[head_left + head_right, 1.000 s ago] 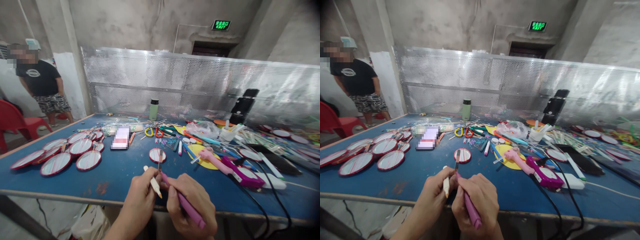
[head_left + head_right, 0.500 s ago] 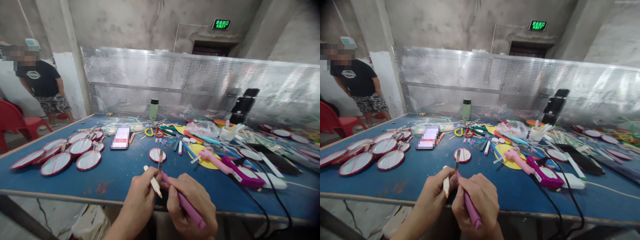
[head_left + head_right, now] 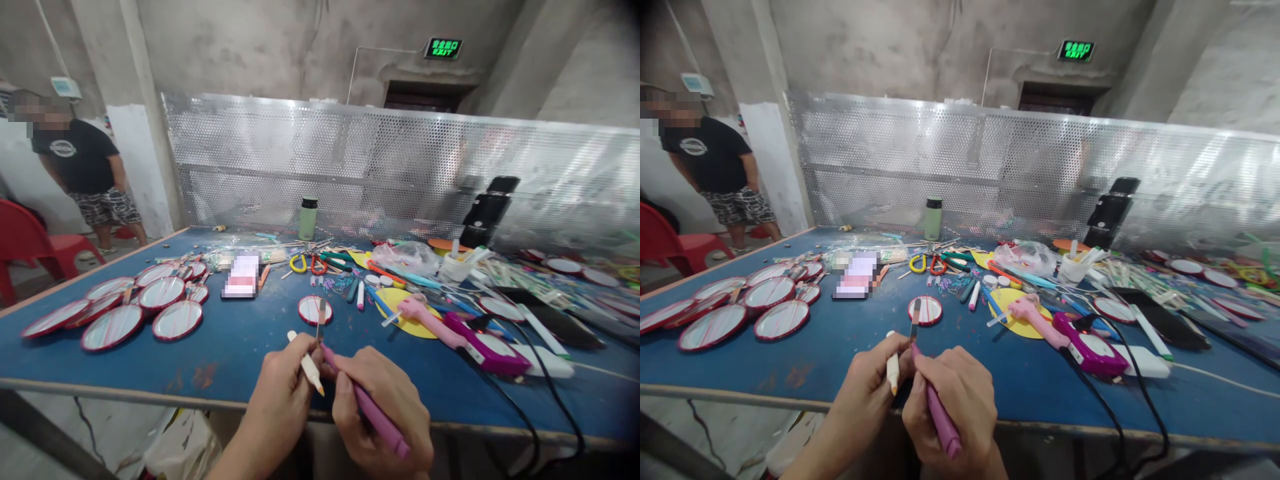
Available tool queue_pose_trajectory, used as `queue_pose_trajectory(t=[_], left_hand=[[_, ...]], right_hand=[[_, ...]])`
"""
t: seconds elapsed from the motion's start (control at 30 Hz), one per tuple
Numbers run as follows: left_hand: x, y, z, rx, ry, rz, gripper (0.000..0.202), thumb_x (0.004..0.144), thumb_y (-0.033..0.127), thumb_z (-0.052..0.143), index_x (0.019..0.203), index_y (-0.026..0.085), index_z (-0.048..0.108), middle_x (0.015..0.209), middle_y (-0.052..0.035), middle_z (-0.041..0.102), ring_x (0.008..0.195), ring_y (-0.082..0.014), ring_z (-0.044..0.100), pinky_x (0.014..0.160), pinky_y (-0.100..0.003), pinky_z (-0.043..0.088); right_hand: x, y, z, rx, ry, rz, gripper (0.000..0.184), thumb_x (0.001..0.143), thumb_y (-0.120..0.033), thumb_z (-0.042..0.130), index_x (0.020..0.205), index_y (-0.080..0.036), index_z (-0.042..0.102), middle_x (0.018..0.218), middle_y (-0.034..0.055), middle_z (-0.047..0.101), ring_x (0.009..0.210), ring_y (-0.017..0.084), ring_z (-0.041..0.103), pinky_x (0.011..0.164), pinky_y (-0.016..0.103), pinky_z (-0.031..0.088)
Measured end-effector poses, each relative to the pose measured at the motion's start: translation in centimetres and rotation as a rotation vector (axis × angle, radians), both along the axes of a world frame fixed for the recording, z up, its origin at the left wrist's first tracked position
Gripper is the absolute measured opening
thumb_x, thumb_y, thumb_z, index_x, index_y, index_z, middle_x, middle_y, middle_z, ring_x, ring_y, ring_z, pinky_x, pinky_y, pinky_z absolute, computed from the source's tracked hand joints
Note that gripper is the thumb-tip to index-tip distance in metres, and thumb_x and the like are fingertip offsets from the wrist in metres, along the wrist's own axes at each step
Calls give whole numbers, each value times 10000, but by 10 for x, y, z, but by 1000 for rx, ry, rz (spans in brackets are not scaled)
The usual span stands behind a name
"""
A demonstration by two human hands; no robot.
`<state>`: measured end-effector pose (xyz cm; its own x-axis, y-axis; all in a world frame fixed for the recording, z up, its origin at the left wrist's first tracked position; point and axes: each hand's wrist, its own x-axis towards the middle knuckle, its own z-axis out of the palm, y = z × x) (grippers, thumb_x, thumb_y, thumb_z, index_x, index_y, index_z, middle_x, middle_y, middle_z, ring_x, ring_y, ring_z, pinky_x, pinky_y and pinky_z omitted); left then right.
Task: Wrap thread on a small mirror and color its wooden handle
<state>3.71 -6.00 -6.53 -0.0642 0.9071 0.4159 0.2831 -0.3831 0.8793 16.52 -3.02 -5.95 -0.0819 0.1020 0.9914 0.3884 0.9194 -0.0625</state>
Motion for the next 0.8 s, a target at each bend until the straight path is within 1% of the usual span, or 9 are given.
queue_pose_trajectory(t=[0.13, 0.37, 0.53, 0.8], left_hand=[[0, 0, -1, 14, -1, 7, 228, 937, 195, 466, 718, 188, 529, 595, 46, 545, 565, -106, 489, 545, -176, 351], [0, -1, -1, -1, 8, -2, 237, 953, 223, 457, 727, 187, 519, 605, 48, 547, 582, -103, 509, 555, -169, 356], [1, -1, 0, -3, 9, 4, 252, 956, 239, 450, 715, 189, 504, 618, 38, 576, 584, -106, 523, 551, -171, 355], [0, 0, -1, 2, -11, -15, 233, 952, 222, 450, 723, 195, 488, 623, 41, 561, 596, -107, 529, 565, -171, 361]], right_hand=[[0, 0, 1, -4, 2, 11, 192, 787, -27, 595, 911, -159, 658, 703, 11, 699, 611, 149, 681, 629, 286, 577], [1, 0, 0, -2, -9, -3, 199, 781, -17, 593, 914, -151, 656, 702, 18, 700, 624, 159, 687, 637, 293, 575], [2, -1, 0, -9, 6, -24, 191, 787, -34, 593, 910, -168, 653, 691, 6, 692, 598, 152, 677, 600, 278, 566], [2, -1, -1, -8, 4, -23, 194, 787, -27, 598, 916, -160, 656, 709, 17, 701, 610, 156, 681, 618, 285, 572]])
